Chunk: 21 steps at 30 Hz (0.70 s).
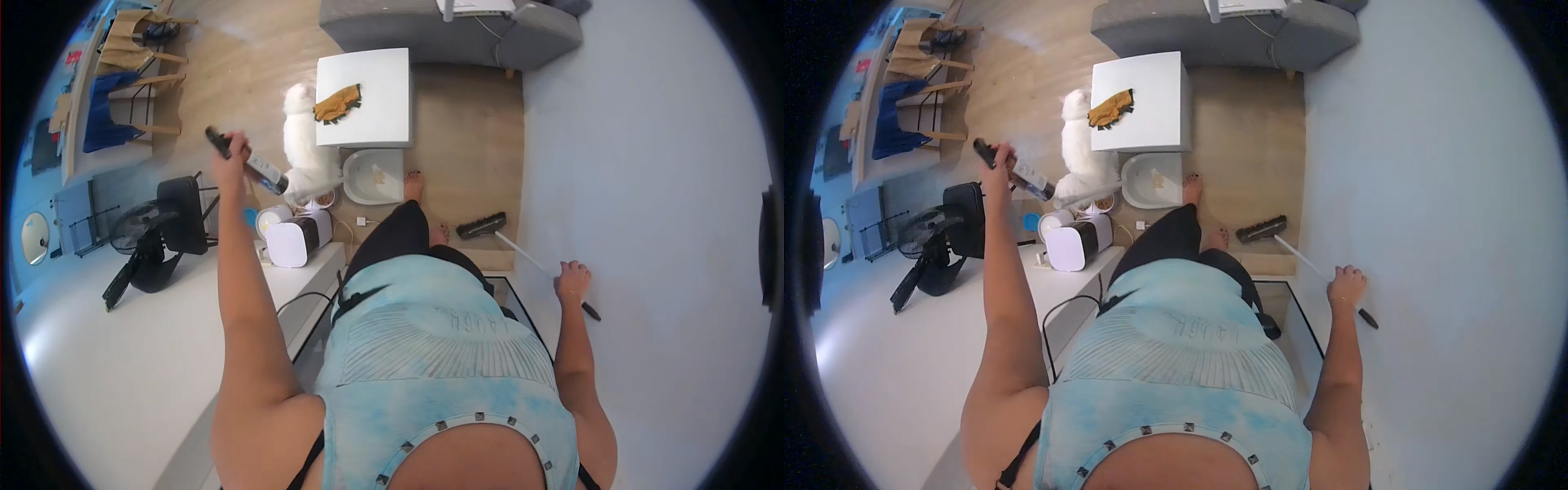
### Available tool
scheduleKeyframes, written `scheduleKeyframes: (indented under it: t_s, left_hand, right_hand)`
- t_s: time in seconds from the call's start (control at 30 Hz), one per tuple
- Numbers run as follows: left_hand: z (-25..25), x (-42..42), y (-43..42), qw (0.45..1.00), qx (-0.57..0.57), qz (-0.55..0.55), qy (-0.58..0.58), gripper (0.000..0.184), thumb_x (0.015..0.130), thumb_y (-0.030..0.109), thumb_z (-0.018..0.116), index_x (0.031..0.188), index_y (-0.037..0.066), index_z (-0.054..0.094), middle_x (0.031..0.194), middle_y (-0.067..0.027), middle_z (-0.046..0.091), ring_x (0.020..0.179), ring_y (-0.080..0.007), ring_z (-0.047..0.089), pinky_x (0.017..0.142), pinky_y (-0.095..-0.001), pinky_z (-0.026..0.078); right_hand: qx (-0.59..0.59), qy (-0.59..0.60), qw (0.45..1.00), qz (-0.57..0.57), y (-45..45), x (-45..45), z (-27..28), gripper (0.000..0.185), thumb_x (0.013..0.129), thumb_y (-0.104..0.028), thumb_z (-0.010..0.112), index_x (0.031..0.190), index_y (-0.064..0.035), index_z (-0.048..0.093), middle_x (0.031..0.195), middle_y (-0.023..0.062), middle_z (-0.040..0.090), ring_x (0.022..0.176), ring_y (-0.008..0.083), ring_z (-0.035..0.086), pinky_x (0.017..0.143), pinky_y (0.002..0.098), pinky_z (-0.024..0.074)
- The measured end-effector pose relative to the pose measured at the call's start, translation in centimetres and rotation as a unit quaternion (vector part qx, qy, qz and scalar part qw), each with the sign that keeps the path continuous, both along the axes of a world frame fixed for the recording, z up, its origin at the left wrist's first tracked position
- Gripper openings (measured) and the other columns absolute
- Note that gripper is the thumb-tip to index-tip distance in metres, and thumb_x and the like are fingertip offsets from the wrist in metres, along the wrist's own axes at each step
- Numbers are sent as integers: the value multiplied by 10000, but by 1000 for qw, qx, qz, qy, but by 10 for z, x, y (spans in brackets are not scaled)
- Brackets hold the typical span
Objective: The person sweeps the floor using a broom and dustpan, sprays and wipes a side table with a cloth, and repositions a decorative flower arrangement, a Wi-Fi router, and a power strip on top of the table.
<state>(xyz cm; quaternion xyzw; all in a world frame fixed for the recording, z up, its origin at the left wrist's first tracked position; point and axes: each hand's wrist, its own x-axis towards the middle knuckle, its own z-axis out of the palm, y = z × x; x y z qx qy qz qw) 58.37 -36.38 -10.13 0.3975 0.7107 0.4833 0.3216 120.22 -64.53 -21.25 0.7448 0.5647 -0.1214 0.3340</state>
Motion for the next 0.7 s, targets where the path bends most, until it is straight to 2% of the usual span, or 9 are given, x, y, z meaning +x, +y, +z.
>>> scheduleKeyframes:
  t_s: [0.13,0.2,0.33,0.43,0.5,0.57,0.6,0.63,0.7]
  left_hand:
    - [-64,-6,87,992,-104,-60,-47,153,711,156,640,756,21,586,606,-3,513,496,-75,451,455,-191,342]
    - [-93,0,121,978,-182,-96,-23,169,704,149,645,770,4,587,601,-13,517,498,-86,462,467,-215,370]
    - [-188,-21,168,941,-305,-136,59,242,673,112,630,889,11,587,622,1,509,503,-78,444,462,-222,345]
    - [-247,-49,184,910,-376,-159,76,327,631,82,591,951,15,581,639,-5,527,499,-85,453,467,-217,350]
    - [-265,-54,192,887,-428,-155,76,382,616,74,568,993,14,572,735,-40,565,593,-109,506,539,-218,380]
    - [-294,-56,198,879,-436,-171,94,399,619,94,572,1008,5,564,856,-73,581,728,-132,530,643,-238,401]
    - [-316,-64,200,884,-440,-153,45,436,617,122,580,1034,-2,552,929,-85,573,824,-146,521,724,-269,401]
    - [-328,-61,203,881,-444,-160,41,436,617,122,580,1034,-2,552,929,-85,573,824,-146,521,724,-269,401]
    - [-338,-52,206,917,-378,-115,-51,311,626,130,592,923,37,577,686,-14,523,566,-111,477,524,-230,381]
  right_hand:
    - [-14,107,990,-86,104,-62,-28,342,690,-339,598,997,-188,606,966,50,589,949,260,524,803,388,409]
    - [-30,205,968,-140,159,-92,-63,312,721,-340,575,970,-158,618,941,75,608,904,268,561,756,378,437]
    - [28,462,852,-244,260,-163,-119,290,817,-299,503,972,-73,599,966,128,596,901,264,556,774,318,424]
    - [11,560,765,-318,319,-205,-168,374,847,-330,481,1083,-45,535,1070,119,559,982,212,524,818,302,401]
    - [-17,572,732,-369,350,-232,-190,409,855,-343,470,1136,-48,502,1122,112,534,1017,202,505,841,301,389]
    - [-13,611,662,-433,375,-256,-201,470,864,-358,452,1236,-74,407,1229,106,453,1103,206,443,892,298,354]
    - [-5,618,648,-446,384,-267,-207,489,866,-356,448,1261,-77,373,1250,104,432,1124,211,425,911,295,335]
    - [7,624,634,-457,392,-275,-215,510,868,-355,444,1285,-80,338,1271,102,411,1145,216,406,931,291,315]
    - [-2,648,631,-426,400,-284,-232,596,856,-461,409,1331,-137,253,1311,81,349,1151,257,382,922,333,313]
